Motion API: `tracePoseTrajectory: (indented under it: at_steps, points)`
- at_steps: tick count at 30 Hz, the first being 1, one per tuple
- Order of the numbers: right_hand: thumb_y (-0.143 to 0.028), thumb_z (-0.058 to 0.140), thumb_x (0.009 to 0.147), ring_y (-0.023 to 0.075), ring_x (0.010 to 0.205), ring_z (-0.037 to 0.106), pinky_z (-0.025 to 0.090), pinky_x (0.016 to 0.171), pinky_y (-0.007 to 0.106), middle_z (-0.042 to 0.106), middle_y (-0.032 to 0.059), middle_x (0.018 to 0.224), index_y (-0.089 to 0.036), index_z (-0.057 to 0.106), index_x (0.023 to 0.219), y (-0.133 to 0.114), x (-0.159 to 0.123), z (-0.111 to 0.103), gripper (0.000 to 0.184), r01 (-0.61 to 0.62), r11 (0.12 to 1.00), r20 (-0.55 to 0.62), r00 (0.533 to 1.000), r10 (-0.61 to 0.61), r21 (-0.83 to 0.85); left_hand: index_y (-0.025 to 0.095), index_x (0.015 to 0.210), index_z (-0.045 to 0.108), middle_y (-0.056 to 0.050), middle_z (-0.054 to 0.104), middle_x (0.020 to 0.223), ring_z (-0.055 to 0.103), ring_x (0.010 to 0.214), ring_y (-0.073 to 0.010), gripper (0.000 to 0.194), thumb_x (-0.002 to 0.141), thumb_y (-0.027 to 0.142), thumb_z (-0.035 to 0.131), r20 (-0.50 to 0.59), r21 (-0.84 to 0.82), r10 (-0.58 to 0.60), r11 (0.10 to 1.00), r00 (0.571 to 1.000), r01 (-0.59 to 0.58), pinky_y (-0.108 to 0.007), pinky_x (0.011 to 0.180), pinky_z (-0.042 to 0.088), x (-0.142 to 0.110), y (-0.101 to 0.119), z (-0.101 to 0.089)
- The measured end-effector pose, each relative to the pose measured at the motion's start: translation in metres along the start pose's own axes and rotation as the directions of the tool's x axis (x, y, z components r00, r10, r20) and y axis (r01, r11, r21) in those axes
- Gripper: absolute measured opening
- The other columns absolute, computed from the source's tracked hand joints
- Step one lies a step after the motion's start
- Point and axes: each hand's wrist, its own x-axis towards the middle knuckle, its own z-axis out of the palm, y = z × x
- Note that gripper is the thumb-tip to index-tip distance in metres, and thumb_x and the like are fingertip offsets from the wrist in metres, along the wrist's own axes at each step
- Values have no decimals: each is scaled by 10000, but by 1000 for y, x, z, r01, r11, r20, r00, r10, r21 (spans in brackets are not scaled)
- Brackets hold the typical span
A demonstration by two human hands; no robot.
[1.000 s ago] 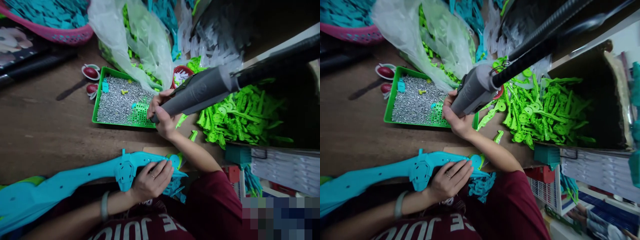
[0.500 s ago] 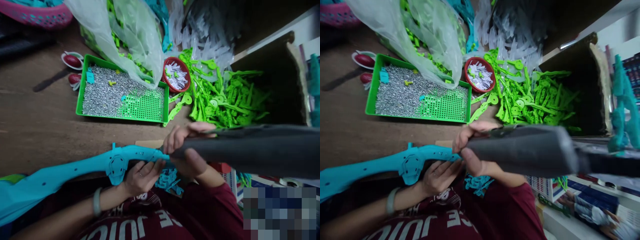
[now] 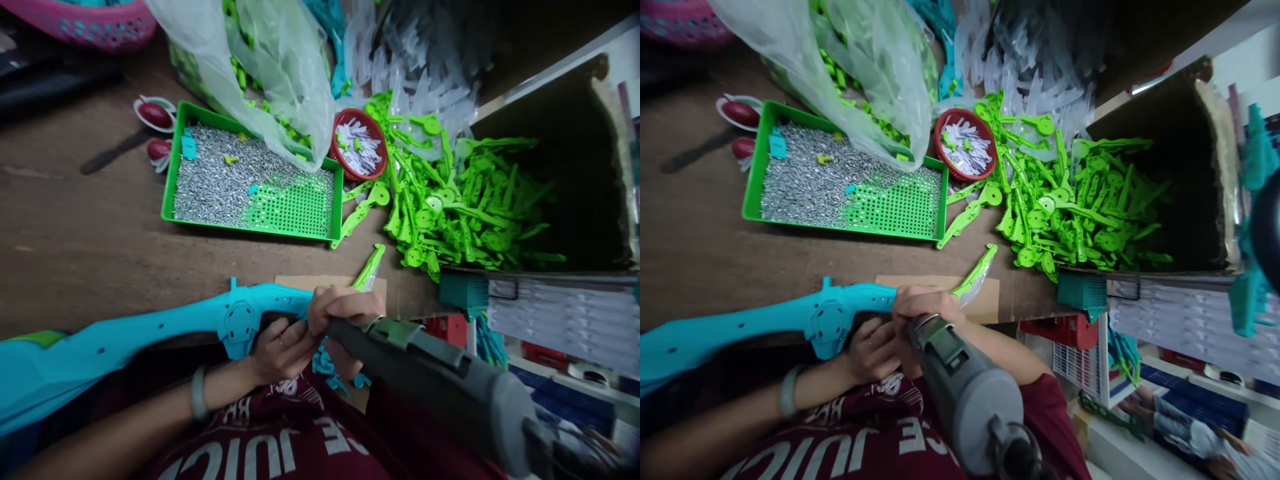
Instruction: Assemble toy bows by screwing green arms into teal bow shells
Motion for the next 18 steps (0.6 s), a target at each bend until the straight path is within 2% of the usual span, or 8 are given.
tracePoseTrajectory:
  at_steps: [3, 5, 6, 8, 10, 12, 14, 18]
  points:
    - [-494, 657, 852, 120, 416, 533, 471, 389, 247, 555, -78, 573, -357, 563, 1027, -10, 20, -7, 242, 151, 978, 258, 948, -184, 145, 214, 785, 710, -3, 745, 834, 600, 808, -144, 347, 966, 91, 439, -9, 3, -15, 1000, 1000, 15, -316, 724, 418, 3, 0, -1]
    - [-462, 672, 848, 130, 456, 574, 505, 414, 256, 583, -64, 600, -338, 603, 1062, -17, 52, -11, 256, 123, 970, 380, 904, -196, 209, 197, 842, 739, -14, 765, 923, 599, 807, -144, 293, 955, 95, 489, 9, 24, -9, 1000, 1000, 9, -319, 719, 418, 6, 0, -2]
    - [-445, 673, 844, 129, 465, 576, 509, 417, 253, 569, -69, 604, -340, 601, 1074, -18, 71, -9, 263, 131, 961, 357, 909, -214, 242, 188, 893, 754, -18, 771, 983, 598, 823, -143, 242, 949, 110, 532, 25, 51, 5, 999, 1000, -6, -319, 718, 416, 8, 0, -2]
    - [-399, 672, 830, 106, 447, 526, 482, 408, 222, 480, -91, 602, -360, 549, 1107, -9, 110, -1, 306, 253, 925, 109, 950, -294, 282, 173, 1010, 766, -23, 769, 1086, 597, 892, -146, 170, 934, 146, 616, 57, 118, 37, 992, 998, -43, -317, 726, 415, 10, 0, -3]
    - [-477, 652, 824, 104, 439, 474, 458, 422, 228, 400, -93, 606, -355, 477, 1094, 12, 141, 12, 344, 306, 928, -124, 950, -285, 212, 163, 1079, 760, -27, 765, 1127, 596, 966, -151, 185, 932, 168, 647, 84, 153, 49, 986, 995, -62, -312, 749, 419, 10, 0, -4]
    - [-570, 620, 818, 109, 460, 459, 455, 444, 257, 376, -79, 647, -328, 431, 1109, 37, 160, 24, 423, 234, 962, -187, 961, -206, 144, 168, 1086, 760, -30, 763, 1140, 598, 995, -155, 188, 944, 174, 637, 97, 141, 38, 989, 995, -52, -307, 757, 421, 9, 0, -4]
    - [-617, 614, 803, 113, 478, 451, 449, 453, 274, 364, -67, 677, -310, 413, 1115, 55, 167, 31, 482, 168, 979, -183, 973, -145, 118, 176, 1084, 761, -32, 760, 1149, 605, 999, -155, 190, 954, 174, 623, 98, 128, 31, 991, 995, -43, -304, 756, 423, 7, 0, -3]
    - [-666, 635, 767, 115, 473, 432, 444, 452, 283, 345, -64, 670, -310, 422, 1088, 65, 162, 32, 525, 143, 983, -179, 976, -121, 117, 149, 1102, 750, -45, 753, 1161, 617, 1043, -163, 204, 957, 165, 607, 88, 103, 33, 994, 996, -42, -305, 786, 444, 5, -1, -1]
